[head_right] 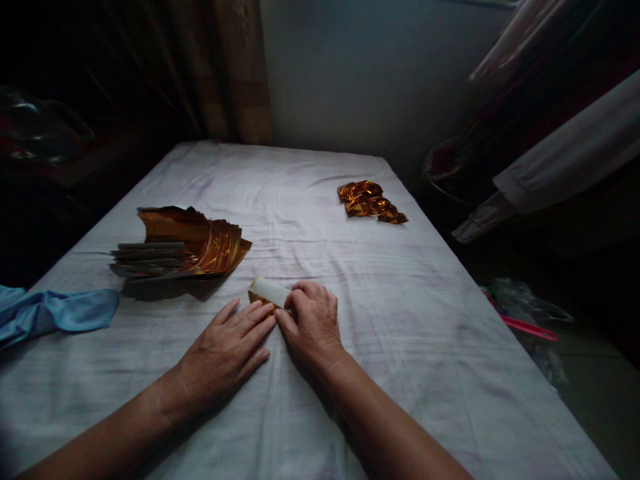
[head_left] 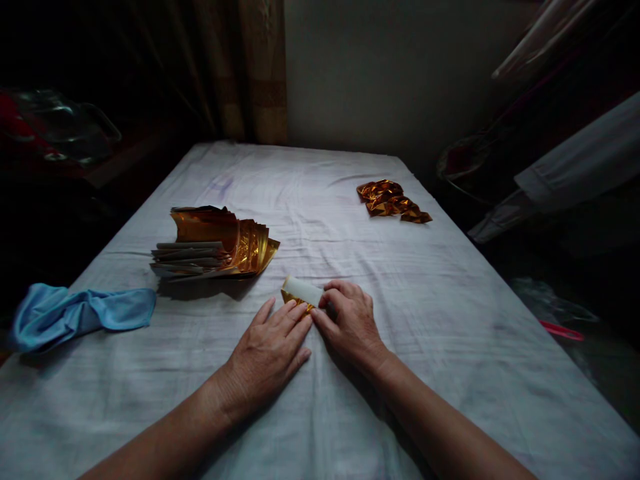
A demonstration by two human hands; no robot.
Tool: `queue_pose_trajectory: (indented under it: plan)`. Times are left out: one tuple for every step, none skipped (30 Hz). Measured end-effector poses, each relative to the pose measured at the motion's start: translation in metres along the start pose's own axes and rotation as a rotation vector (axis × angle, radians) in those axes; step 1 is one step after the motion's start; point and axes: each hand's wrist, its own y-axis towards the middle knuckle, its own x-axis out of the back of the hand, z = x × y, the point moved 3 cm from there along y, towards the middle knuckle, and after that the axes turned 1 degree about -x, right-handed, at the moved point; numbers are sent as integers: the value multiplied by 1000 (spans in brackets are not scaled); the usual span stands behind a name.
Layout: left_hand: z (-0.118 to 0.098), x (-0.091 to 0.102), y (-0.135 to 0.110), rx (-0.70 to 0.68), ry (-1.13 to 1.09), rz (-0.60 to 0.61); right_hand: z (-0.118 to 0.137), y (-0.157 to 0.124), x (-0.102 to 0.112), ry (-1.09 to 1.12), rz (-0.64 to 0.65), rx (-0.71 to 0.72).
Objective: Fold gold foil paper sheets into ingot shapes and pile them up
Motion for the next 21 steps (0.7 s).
queue_pose_trajectory:
  plan:
    - [0,-1,-1,1,-4,8,1,0,0,-12,-7,-10]
    - [1,-1,-2,0,-11,16,2,1,-1,-20,-9,-16]
    - [2,-2,-3,-2,-18,23,2,1,-1,-25,-9,-19]
    - [3,-2,-4,-4,-27,28,2,2,-1,-27,-8,-18]
    - [4,-2,-5,-7,-35,32,1,2,-1,-26,-6,-15]
    - [5,-3,-6,-9,-42,33,0,2,-1,-23,-5,-10]
    - [6,-3,-6,-9,-49,35,-1,2,-1,-19,-5,-4]
    - [7,-3,-7,-8,-53,38,-3,2,-1,-15,-6,1]
    - [7,-3,-8,-6,-56,41,-4,2,-1,-11,-5,10]
    - [7,-4,-8,-3,-57,45,-4,1,0,-8,-3,22]
    - [7,-4,-8,1,-57,46,-4,1,0,-9,0,35]
    - [7,-4,-8,3,-56,46,-4,0,0,-9,5,46]
    - [7,-3,-8,2,-55,45,-4,0,0,-9,10,54]
    - [7,-3,-8,0,-53,41,-4,0,0,-8,17,59]
    - [7,-3,-8,-2,-52,38,-4,1,0,-4,24,62]
    - [7,-3,-7,-3,-53,33,-5,1,1,3,31,64]
    - [7,-3,-7,-4,-56,32,-7,2,1,16,40,71]
    - [8,-2,-8,-4,-62,31,-10,3,2,35,50,84]
    - [9,-2,-8,0,-69,32,-14,3,4,59,55,102]
    - [10,-2,-8,3,-78,32,-18,4,5,86,55,122]
    - [12,-2,-8,7,-88,32,-23,4,7,114,44,143]
